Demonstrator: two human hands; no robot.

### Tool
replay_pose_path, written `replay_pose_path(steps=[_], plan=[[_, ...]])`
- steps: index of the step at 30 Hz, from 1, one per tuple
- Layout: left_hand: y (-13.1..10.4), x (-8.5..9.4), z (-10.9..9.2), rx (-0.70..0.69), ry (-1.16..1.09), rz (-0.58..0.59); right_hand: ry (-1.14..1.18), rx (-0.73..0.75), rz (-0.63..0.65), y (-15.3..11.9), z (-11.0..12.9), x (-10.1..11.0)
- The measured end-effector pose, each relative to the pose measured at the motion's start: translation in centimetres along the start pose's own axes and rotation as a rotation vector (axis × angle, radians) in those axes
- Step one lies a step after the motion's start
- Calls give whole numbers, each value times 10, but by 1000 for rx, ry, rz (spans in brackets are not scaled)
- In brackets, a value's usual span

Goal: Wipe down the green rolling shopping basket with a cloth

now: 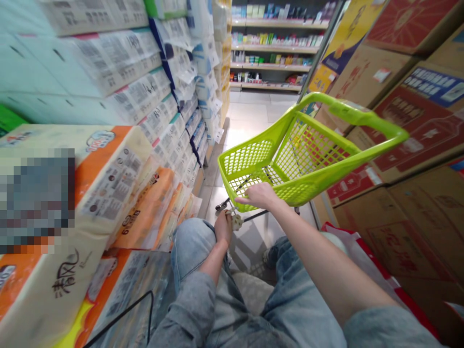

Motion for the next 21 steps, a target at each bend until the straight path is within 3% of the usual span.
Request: replay_pose_path(steps=[3,10,21], plan=[[2,-6,10,129,-173,-9,2,-3,-2,1,2,0],[10,-27,7,63,-303,81,8,7,-16,2,8,0],[26,-48,22,285,-516,58,8,7,-16,2,14,0]])
Point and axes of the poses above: each hand's wrist, its own y-axis towards the middle knuckle, its own x-axis out of the back of the hand, z = x × y, the point moved 5 cm from there along y, towards the middle knuckle, and after that the axes turned 1 degree about x, right-handed, at the moved point
